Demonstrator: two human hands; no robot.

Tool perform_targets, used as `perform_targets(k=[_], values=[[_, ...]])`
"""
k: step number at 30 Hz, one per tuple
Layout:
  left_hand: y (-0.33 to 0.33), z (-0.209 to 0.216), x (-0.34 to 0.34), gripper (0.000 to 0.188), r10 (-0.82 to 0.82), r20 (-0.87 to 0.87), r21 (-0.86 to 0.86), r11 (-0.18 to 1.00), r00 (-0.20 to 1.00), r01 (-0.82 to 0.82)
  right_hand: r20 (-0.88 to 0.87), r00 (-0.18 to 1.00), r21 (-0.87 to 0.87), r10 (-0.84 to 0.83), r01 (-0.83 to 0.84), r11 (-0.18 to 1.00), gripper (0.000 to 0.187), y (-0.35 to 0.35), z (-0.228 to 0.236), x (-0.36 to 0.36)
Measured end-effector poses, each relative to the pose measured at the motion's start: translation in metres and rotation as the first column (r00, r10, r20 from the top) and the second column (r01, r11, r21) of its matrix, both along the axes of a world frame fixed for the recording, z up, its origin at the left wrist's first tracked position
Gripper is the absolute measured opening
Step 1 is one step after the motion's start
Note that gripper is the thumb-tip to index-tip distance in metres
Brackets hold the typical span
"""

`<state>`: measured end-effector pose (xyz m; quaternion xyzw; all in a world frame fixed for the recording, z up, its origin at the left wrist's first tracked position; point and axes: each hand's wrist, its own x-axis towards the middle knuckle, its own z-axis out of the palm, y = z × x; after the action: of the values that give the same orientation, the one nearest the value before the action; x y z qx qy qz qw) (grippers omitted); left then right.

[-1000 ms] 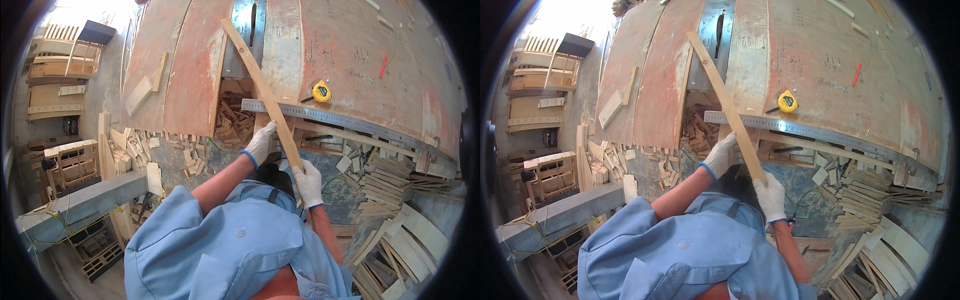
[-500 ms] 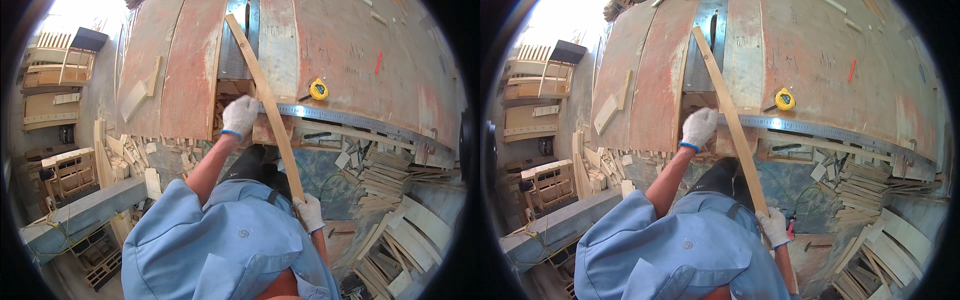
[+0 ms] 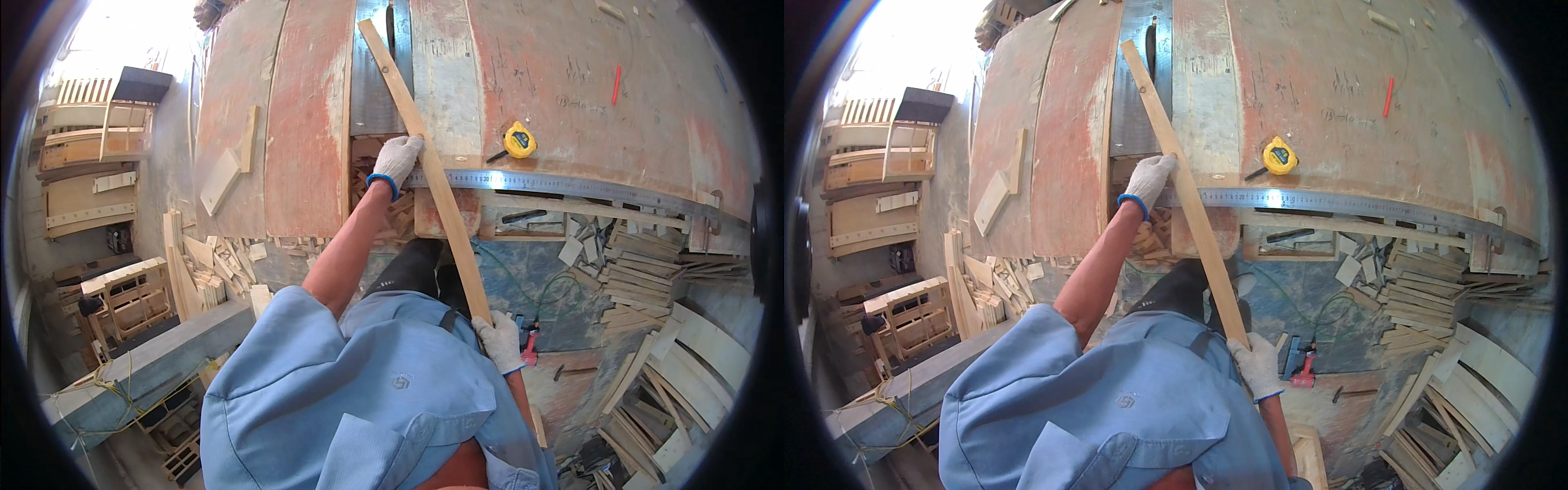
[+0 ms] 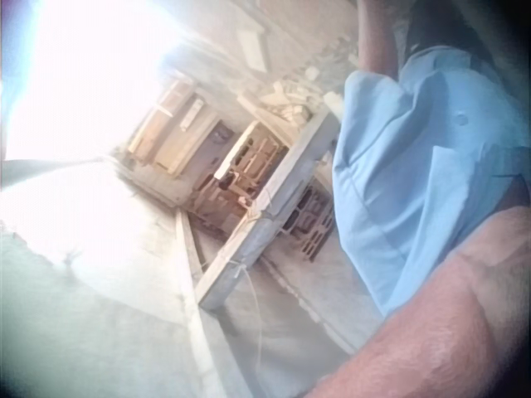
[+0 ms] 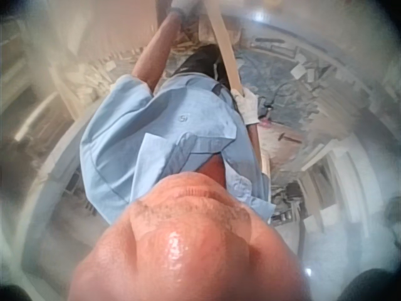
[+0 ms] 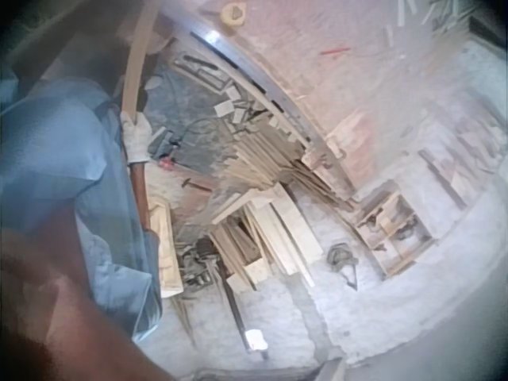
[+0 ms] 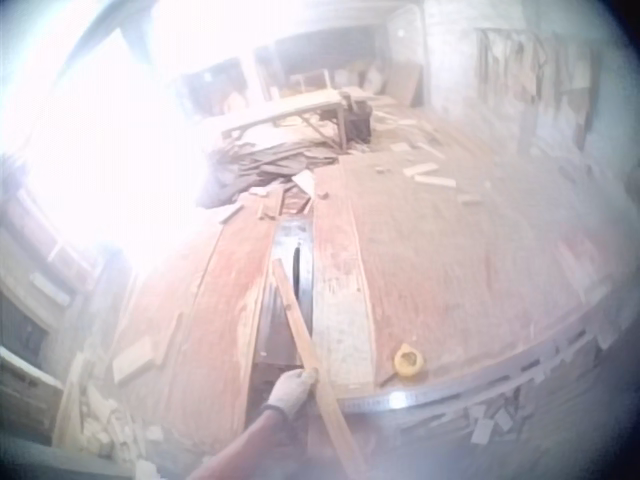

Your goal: The person measures and cuts wooden planks using a table saw, then uses a nail gun to fasten the pieces into a wooden frame structure. The person repeatedly measures, cuts, and assembles components while moving between the workbench and the frame.

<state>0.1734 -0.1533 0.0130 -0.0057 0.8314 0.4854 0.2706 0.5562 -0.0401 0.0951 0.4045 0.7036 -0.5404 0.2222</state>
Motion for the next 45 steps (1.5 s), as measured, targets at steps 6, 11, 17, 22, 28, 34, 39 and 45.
perform_targets(k=[6,11,17,22,28,34,39,45], values=[[0.002,0.007,-0.005,0.054,-0.068,0.010,-0.026,0.997,0.998,0.069,0.000,0.999,-0.014,-0.040,0.040,0.999,0.040,-0.001,-0.015,0.012],[0.000,-0.005,-0.009,0.054,-0.051,0.039,0.004,0.999,0.998,0.051,0.003,1.000,-0.008,-0.015,0.015,1.000,0.042,0.006,-0.012,0.008],[0.007,-0.003,-0.013,0.053,-0.084,0.006,-0.037,0.996,0.996,0.084,-0.080,0.959,-0.155,-0.273,0.258,0.954,0.025,0.000,-0.026,0.019],[0.011,0.012,-0.008,0.051,-0.077,0.111,0.006,0.997,0.991,0.077,0.020,0.976,-0.176,-0.217,0.217,0.960,0.024,0.023,-0.011,0.018],[0.014,0.020,-0.006,0.042,-0.131,0.171,-0.006,0.991,0.976,0.134,0.072,0.946,-0.214,-0.316,0.324,0.921,0.015,0.034,0.001,0.012],[0.018,0.011,-0.013,0.040,-0.090,0.188,0.048,0.995,0.978,0.083,0.049,0.943,-0.197,-0.330,0.333,0.922,0.016,0.031,-0.009,0.010],[0.022,0.006,-0.020,0.043,-0.016,0.260,0.067,0.998,0.966,-0.001,0.062,0.954,-0.199,-0.292,0.299,0.933,0.017,0.030,0.003,-0.012],[0.026,-0.001,-0.032,0.039,0.053,0.291,0.106,0.991,0.955,-0.087,0.020,0.965,-0.171,-0.263,0.262,0.950,0.022,0.028,-0.013,-0.015]])
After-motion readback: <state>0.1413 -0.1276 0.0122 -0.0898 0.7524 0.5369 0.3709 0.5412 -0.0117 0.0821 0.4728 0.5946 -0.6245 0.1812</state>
